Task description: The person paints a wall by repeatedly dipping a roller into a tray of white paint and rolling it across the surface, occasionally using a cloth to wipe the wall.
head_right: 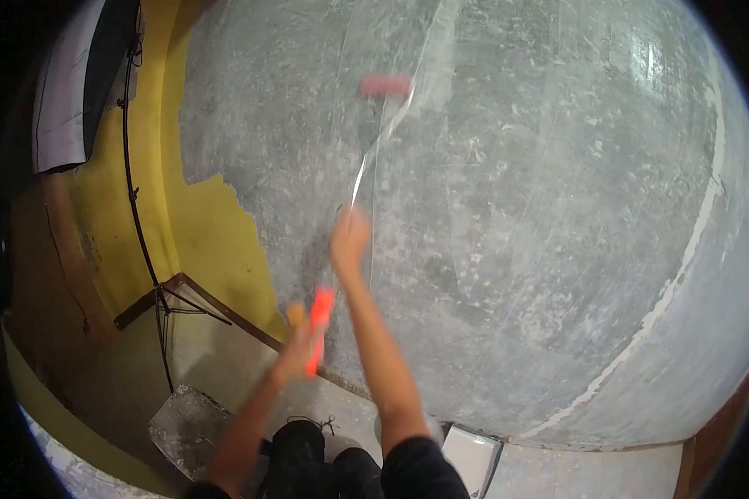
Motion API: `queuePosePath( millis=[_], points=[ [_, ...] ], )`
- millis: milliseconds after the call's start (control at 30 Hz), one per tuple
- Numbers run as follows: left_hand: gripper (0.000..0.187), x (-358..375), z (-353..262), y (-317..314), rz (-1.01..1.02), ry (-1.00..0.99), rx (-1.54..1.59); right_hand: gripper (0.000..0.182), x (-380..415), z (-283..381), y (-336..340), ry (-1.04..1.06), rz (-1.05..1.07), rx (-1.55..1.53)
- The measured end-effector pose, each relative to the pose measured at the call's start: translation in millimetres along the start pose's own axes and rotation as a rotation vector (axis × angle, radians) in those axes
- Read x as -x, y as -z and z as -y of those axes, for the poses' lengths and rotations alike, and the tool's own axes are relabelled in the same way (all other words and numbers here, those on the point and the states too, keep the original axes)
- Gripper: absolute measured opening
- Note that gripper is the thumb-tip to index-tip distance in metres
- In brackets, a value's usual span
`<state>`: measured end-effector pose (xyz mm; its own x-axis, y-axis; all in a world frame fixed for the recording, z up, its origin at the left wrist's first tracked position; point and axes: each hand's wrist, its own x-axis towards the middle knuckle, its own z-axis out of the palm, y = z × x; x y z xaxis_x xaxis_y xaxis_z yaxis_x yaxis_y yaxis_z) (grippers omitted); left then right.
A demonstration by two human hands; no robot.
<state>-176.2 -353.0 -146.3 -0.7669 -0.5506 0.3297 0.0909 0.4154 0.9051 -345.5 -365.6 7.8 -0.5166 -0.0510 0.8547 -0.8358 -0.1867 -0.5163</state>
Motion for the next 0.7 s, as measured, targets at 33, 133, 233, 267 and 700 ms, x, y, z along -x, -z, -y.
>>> queuePosePath(
  millis=[33, 133, 233, 267, 700],
  points=[
    [0.034, 60.1, 56.6, -26.9, -0.013, 0.054, -0.042, 0.032, 87.8, -35.7, 11.4, -0.11, 0.032, 0.023],
    [0.029, 232.4, 209.1, -96.3, 0.016, 0.309, -0.143, 0.038, 331.9, -82.3, 68.3, -0.479, 0.296, 0.216],
    [0.03, 253.7, 180.0, -86.6, 0.101, 0.354, -0.047, 0.044, 384.8, -63.5, 97.3, -0.596, 0.282, 0.101],
    [0.03, 245.8, 167.9, -82.9, 0.106, 0.306, -0.045, 0.043, 371.0, -61.1, 96.2, -0.566, 0.293, 0.081],
    [0.036, -145.1, -255.4, 22.2, 0.056, -0.477, 0.393, 0.043, -302.2, 134.4, 13.9, 0.307, -0.292, 0.057]
  ],
)
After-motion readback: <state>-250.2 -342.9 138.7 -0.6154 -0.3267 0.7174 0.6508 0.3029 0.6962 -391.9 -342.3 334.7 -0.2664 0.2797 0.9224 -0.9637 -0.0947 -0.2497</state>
